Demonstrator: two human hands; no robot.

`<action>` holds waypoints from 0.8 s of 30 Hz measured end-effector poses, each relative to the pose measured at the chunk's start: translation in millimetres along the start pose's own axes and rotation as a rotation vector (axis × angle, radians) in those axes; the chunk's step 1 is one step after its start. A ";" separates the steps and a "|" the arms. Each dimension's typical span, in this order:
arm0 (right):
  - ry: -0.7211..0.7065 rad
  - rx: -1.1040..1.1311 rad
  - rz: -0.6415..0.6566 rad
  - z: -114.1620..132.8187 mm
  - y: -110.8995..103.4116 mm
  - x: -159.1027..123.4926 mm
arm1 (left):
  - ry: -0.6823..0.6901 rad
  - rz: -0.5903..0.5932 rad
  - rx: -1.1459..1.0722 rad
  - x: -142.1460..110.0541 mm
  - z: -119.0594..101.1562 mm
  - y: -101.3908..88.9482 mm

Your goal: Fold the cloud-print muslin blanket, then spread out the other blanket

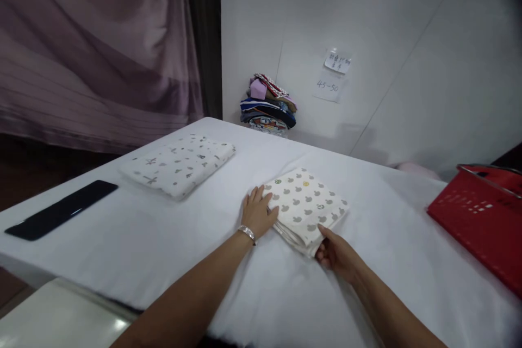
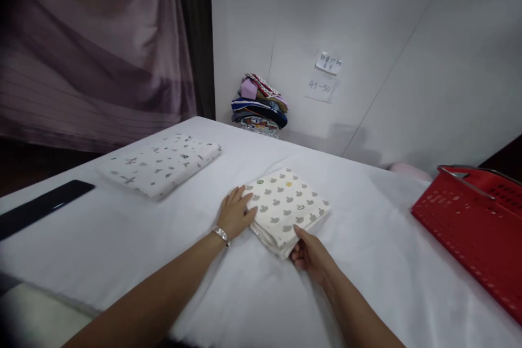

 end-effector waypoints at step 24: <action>-1.015 -1.234 -0.299 93.7 10.5 5.7 | 0.449 0.124 -0.335 -26.7 -47.9 -7.5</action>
Point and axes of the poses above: each hand's wrist, its own x-axis towards the middle knuckle, its own y-axis out of the palm, z = x × y, the point moved 3 cm from there along x, towards the middle knuckle, and after that the axes turned 7 degrees about x, right-handed, at the moved point
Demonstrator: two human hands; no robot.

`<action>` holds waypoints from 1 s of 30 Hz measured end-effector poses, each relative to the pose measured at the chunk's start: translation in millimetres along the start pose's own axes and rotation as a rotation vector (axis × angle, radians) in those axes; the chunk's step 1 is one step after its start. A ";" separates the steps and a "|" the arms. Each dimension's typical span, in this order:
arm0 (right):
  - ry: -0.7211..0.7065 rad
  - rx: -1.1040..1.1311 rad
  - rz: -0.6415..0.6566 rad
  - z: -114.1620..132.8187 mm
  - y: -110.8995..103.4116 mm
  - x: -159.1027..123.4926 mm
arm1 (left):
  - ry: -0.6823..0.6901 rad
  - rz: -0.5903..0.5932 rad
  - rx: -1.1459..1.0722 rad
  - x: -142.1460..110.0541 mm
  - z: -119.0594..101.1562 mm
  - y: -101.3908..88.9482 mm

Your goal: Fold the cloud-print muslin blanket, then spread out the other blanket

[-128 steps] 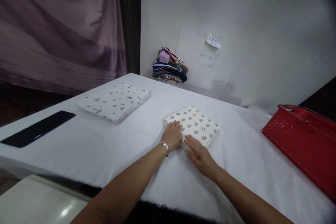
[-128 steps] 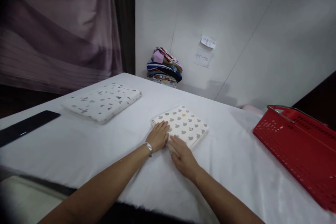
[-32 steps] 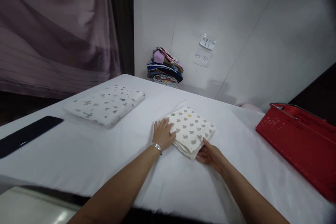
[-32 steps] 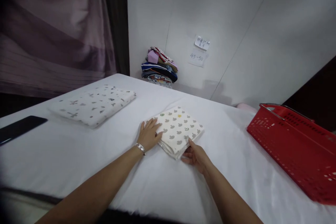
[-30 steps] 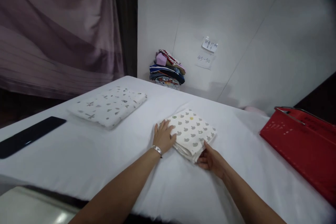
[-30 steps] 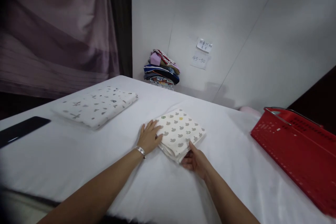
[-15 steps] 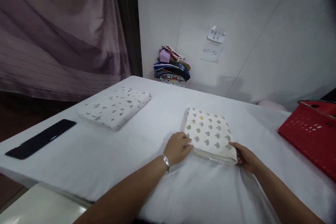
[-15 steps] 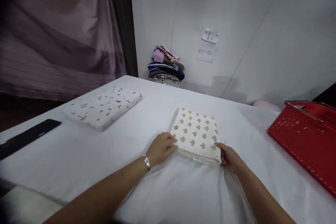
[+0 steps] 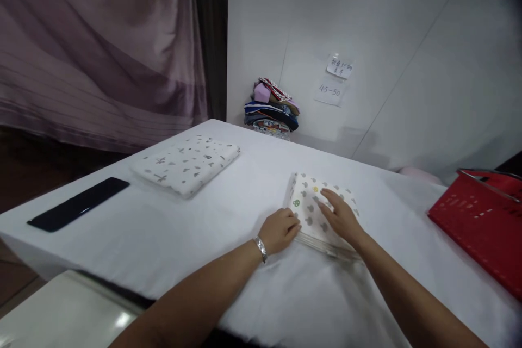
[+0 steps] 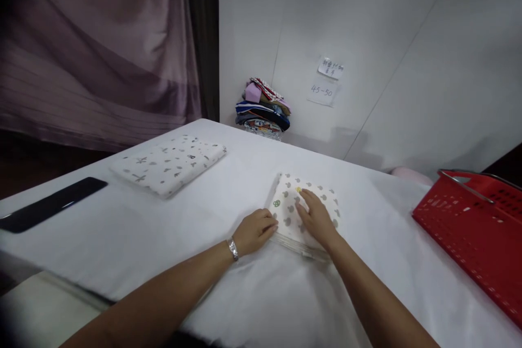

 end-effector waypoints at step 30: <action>0.100 -0.187 0.304 16.7 62.9 27.1 | -0.042 0.056 -0.054 1.1 8.2 3.6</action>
Point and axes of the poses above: each hand's wrist, its own x-axis towards the middle knuckle, its own y-axis out of the palm, z = x × y, the point moved 3 cm from there along x, towards the middle knuckle, and after that the axes turned 7 degrees about x, right-handed, at the moved point
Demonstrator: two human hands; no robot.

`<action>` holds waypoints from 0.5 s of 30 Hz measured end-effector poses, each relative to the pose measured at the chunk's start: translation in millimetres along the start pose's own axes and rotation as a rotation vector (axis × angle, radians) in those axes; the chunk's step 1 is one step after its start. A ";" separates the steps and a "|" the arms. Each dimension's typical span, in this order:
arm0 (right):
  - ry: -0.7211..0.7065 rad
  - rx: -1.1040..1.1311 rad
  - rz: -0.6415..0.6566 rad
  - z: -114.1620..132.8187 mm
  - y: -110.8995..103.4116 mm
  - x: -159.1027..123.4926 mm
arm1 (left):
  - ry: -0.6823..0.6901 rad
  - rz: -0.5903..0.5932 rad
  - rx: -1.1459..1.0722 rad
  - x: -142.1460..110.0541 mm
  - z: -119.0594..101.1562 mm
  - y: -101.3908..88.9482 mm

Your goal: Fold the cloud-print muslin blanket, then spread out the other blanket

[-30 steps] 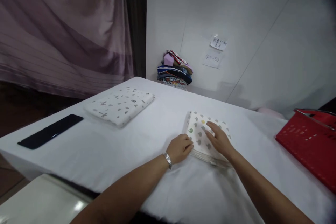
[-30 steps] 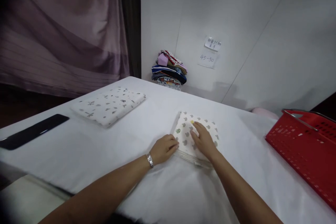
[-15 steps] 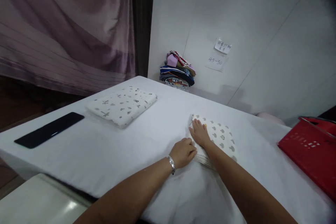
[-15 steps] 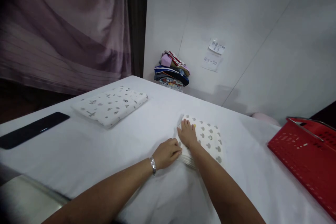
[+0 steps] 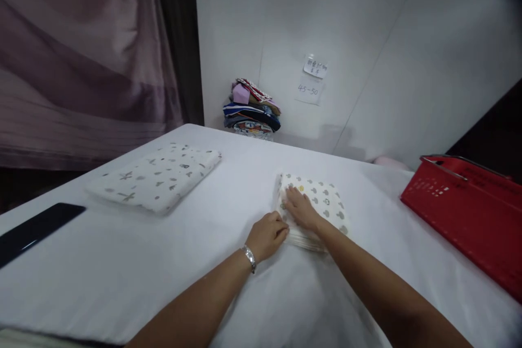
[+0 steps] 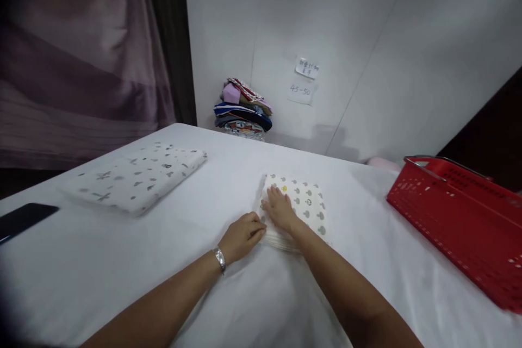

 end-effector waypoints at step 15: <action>0.281 -0.180 -0.215 -91.9 -5.0 -63.4 | -0.126 -0.005 -0.098 1.9 0.3 -0.4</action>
Point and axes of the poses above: each hand's wrist, its own x-axis towards the middle knuckle, its own y-axis out of the palm, z = x × y, the point moved 3 cm from there along x, towards the middle knuckle, and after that the axes turned 7 degrees about x, right-handed, at the moved point
